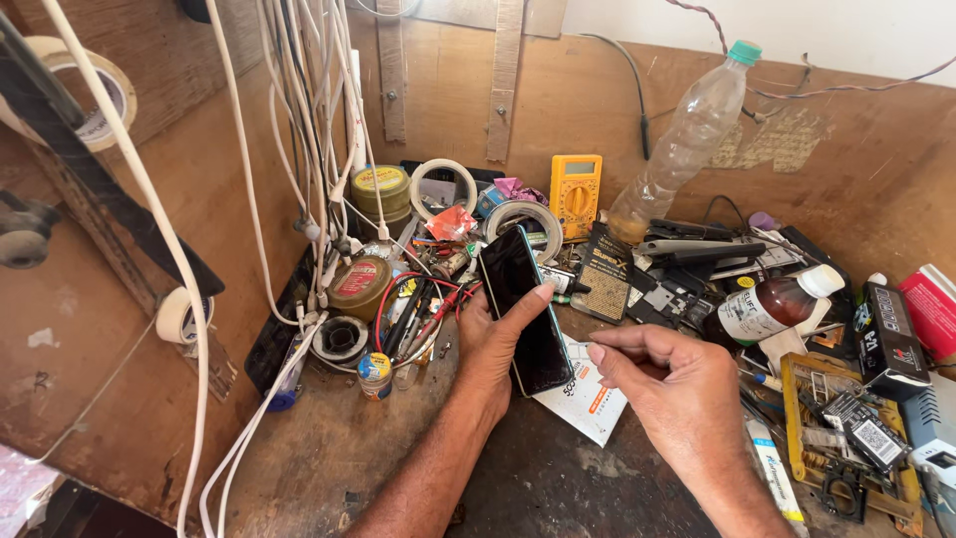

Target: The person replaces a smartphone battery, reconnects the internal connector, and reassembles the phone. They then power on the device to confirm it boots and briefly wipe the screen with a cloth.

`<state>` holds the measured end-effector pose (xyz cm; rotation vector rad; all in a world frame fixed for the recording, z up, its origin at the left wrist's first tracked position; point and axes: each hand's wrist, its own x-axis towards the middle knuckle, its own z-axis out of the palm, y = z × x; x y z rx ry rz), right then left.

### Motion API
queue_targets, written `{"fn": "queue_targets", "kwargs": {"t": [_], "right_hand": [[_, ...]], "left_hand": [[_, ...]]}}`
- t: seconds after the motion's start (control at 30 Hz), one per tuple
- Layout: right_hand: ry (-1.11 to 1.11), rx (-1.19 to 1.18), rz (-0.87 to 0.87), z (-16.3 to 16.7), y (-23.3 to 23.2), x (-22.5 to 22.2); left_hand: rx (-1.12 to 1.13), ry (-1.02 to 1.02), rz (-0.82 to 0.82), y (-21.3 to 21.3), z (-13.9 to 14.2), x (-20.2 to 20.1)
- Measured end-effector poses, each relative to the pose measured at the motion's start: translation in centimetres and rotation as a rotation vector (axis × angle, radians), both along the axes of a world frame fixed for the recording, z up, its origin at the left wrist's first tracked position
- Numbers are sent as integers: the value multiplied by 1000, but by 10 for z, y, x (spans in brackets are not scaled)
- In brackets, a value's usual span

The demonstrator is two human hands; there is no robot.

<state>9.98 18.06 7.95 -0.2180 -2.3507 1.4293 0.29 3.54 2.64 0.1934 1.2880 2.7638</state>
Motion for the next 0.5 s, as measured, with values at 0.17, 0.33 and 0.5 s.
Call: {"fn": "queue_targets", "kwargs": {"t": [0.17,0.33,0.5], "right_hand": [[10,63,-12,1,-1,3],[10,147,-32,9,-3,6],[18,217,-39,13,-7,9]], "left_hand": [[-21,-2,0,1,0,1],[-65,3,9,2,-2,1],[-65,27,11,4,-3,1]]}}
